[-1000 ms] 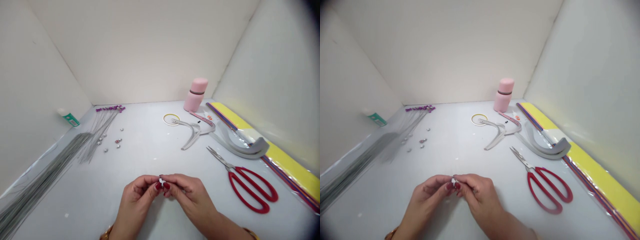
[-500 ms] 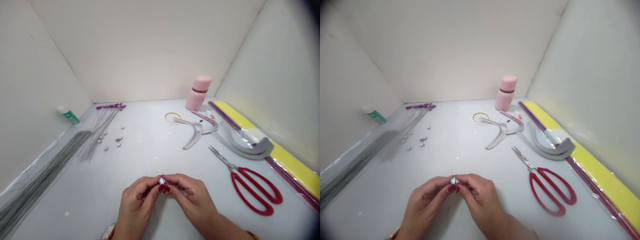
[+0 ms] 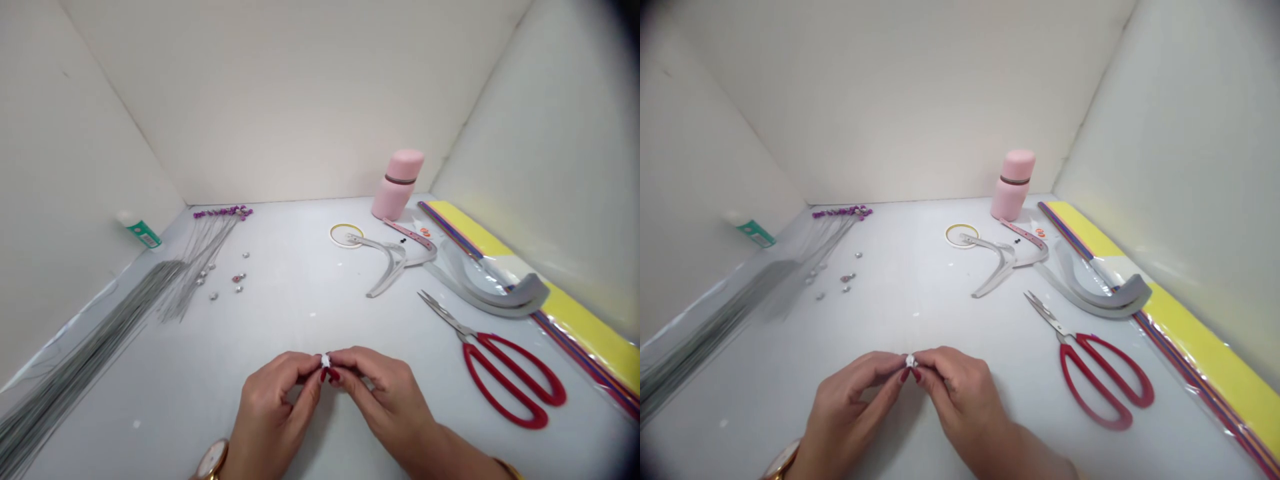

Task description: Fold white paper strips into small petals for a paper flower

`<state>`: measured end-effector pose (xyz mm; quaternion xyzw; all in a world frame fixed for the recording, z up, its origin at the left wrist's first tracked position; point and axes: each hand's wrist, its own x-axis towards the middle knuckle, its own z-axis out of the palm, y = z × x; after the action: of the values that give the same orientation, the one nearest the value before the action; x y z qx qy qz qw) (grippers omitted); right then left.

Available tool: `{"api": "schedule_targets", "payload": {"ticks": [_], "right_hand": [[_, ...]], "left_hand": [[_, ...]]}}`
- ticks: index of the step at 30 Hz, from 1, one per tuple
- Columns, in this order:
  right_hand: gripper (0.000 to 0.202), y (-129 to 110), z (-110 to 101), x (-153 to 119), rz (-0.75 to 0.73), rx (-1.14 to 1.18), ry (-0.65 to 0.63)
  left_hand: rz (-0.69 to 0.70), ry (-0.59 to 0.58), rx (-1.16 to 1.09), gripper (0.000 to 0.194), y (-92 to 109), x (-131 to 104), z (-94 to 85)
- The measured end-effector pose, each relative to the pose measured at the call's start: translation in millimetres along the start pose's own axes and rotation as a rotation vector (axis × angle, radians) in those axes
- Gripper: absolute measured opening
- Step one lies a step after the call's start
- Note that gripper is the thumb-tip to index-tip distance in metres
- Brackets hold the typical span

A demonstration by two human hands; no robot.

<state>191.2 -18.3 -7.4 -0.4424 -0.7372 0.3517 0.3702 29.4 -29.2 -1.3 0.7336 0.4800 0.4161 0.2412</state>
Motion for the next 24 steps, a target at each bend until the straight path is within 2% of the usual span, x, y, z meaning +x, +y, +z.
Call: {"api": "schedule_targets", "payload": {"ticks": [4, 9, 13, 21, 24], "right_hand": [[0.021, 0, -2, -1, -0.077, -0.026, -0.022], [0.020, -3, -7, 2, -0.091, -0.061, -0.085], [0.020, -5, -9, 3, -0.098, -0.097, -0.094], [0.021, -2, -2, -4, -0.193, -0.213, -0.086], [0.022, -1, 1, -5, -0.219, -0.295, -0.068]], "left_hand": [[0.096, 0.020, 0.056, 0.013, 0, 1, -2.3], [0.186, -0.025, 0.122, 0.014, -1, 3, -6.2], [0.165, -0.040, 0.103, 0.013, -1, 5, -5.7], [0.107, 0.021, 0.098, 0.013, 0, 3, 0.2], [0.031, 0.013, 0.083, 0.013, 0, 3, 2.8]]}}
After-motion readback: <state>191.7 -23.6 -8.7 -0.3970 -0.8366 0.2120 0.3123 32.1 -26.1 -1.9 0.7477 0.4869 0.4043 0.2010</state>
